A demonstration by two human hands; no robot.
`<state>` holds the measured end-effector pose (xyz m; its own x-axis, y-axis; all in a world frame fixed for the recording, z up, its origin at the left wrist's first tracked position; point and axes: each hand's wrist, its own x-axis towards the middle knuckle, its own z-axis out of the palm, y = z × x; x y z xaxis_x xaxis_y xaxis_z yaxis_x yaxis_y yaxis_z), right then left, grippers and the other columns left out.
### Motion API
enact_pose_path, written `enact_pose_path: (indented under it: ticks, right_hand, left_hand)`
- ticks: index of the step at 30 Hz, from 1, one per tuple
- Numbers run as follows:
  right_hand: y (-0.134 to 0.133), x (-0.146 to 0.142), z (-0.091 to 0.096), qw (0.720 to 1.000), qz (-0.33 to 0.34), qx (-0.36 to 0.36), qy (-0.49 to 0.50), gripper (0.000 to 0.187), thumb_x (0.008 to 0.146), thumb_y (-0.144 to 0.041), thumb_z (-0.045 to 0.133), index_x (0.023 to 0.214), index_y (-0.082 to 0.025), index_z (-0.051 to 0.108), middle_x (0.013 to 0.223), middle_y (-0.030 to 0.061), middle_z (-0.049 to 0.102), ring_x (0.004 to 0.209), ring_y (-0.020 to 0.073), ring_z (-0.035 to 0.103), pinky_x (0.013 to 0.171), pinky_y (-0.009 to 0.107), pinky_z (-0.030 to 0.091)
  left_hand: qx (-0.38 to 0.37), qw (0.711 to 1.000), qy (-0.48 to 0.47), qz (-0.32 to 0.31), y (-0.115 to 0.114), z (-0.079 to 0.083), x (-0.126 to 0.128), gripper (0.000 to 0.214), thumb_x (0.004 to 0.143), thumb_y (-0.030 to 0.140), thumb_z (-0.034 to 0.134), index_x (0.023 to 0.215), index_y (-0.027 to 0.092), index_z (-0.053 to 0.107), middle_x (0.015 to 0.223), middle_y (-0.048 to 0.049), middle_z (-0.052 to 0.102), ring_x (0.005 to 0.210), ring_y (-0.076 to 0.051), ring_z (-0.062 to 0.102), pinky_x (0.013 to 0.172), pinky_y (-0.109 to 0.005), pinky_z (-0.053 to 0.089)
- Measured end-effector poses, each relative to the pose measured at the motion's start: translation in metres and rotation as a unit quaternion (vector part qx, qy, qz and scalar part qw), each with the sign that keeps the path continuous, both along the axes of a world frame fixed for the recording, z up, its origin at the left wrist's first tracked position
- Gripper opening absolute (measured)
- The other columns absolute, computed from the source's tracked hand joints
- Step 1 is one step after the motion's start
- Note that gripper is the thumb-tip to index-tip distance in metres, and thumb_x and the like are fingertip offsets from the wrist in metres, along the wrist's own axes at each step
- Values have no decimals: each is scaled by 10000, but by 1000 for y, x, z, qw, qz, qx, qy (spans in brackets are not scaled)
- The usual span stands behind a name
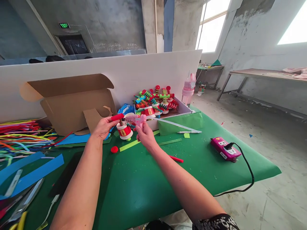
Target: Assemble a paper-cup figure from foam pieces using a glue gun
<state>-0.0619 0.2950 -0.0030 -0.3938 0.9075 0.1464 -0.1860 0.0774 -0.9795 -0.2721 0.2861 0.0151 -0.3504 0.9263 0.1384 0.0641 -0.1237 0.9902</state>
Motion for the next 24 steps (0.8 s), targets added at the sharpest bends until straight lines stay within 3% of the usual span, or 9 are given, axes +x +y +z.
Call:
enact_pose_path:
  ticks: [16,24]
  right_hand:
    - [4,-8,-1,1000,2,-6,-12,186,834,-374,555,823,-221,449,765,-57,630,421,45,468,387,191,396]
    - [5,-8,2,999,-9,-2,-36,144,845,-328,519,807,-221,431,732,-62,624,392,46,454,383,203,402]
  left_hand:
    - [5,1000,-5,-1,1,1,2,568,422,501,911,856,158,780,882,-99,778,992,-299,656,901,-389,475]
    - [-3,1000,-9,0,1,3,3,586,389,504,920,851,169,788,922,-100,780,1033,-307,641,916,-378,461]
